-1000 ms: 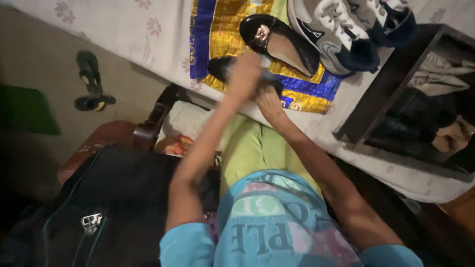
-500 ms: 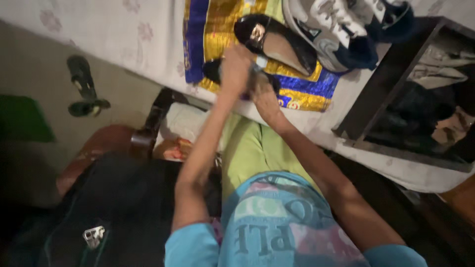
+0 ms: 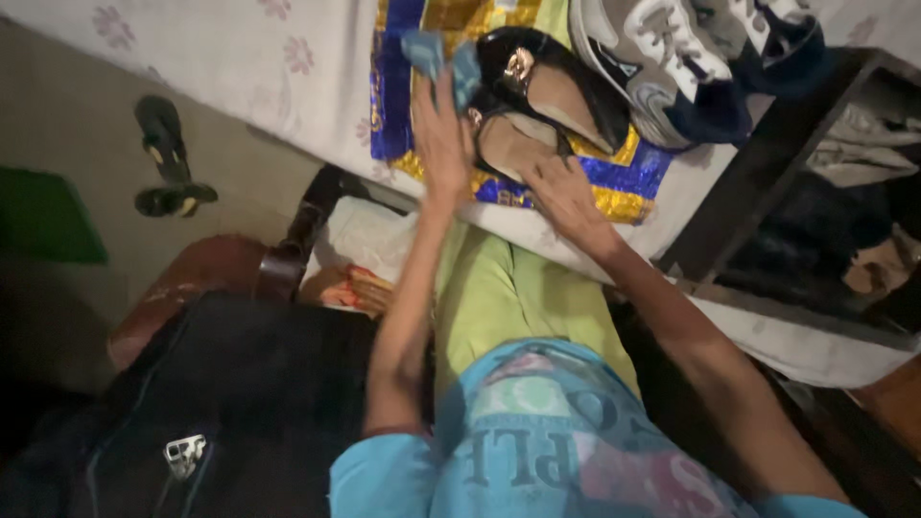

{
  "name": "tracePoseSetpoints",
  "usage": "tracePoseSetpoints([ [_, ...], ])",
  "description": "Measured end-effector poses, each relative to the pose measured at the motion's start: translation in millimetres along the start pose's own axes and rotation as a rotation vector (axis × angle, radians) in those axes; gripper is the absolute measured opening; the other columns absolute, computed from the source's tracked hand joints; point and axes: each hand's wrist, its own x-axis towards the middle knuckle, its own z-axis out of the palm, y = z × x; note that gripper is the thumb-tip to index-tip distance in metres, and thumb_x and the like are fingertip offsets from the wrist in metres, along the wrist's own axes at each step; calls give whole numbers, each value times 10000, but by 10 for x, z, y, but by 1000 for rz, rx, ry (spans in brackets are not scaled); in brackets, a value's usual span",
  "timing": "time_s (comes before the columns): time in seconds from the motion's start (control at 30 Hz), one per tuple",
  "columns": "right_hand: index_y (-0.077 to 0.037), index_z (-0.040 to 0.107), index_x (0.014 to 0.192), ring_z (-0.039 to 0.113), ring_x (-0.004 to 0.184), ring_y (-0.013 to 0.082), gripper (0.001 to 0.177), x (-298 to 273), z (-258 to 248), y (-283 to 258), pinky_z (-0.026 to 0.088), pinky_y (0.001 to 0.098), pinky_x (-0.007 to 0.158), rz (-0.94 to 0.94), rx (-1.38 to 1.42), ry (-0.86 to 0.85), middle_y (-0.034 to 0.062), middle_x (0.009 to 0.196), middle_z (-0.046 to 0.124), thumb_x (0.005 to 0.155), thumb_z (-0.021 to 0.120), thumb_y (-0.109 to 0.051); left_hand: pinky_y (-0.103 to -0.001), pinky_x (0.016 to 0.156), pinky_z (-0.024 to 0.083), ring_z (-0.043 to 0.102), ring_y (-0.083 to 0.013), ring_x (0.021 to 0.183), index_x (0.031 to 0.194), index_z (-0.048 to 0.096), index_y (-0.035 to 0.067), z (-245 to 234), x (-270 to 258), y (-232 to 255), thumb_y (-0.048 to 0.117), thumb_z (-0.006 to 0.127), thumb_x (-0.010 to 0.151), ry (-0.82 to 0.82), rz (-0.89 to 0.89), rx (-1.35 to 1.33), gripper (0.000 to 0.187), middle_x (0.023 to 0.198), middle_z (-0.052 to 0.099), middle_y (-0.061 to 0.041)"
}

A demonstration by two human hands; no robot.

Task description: The person wipes several pairs of shoes with a cloth. They handle a pair of sneakers, a pair of black flats, and a pair of white sneakers, wiping each one individually on a patterned mat.

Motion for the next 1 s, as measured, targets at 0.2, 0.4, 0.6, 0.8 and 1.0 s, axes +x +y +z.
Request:
tracePoseSetpoints([
  [0.2, 15, 565, 1364, 529, 1201, 358, 591, 251, -229, -4, 395, 510, 1020, 170, -104, 397, 202, 1336, 545, 898, 721, -312, -525, 1051, 435, 497, -458, 1263, 1466, 496, 37, 445, -313, -159, 9, 582, 904, -113, -52, 177, 570, 1474, 459, -269],
  [0.4, -47, 578, 1244, 540, 1121, 377, 284, 630, -16, 202, 429, 493, 894, 313, -38, 318, 180, 1215, 543, 1004, 629, -189, -484, 1033, 462, 539, -417, 1227, 1418, 557, 52, 909, 320, -178, 48, 567, 925, -107, 260, 153, 493, 1411, 523, -231],
  [0.6, -102, 623, 1155, 533, 1016, 357, 228, 764, 68, 408, 436, 481, 783, 270, -58, 399, 157, 1099, 536, 931, 591, -130, -477, 978, 477, 592, -373, 1141, 1275, 625, 117, 428, -193, -634, 105, 633, 935, -194, 402, 143, 340, 1266, 604, -178],
  [0.8, -94, 622, 1156, 524, 1049, 361, 206, 747, 257, 542, 455, 510, 824, 289, -46, 347, 159, 1128, 534, 958, 609, -151, -466, 969, 467, 562, -381, 1132, 1358, 589, 25, 1380, 513, -135, 107, 620, 961, -296, 389, 280, 407, 1338, 568, -224],
  [1.0, -111, 618, 1134, 531, 1078, 369, 192, 835, 218, 564, 462, 524, 819, 288, -33, 328, 178, 1148, 536, 954, 618, -178, -461, 818, 433, 564, -365, 1084, 1264, 609, 79, 229, -313, -570, 132, 624, 890, -346, 381, 333, 378, 1316, 578, -234],
])
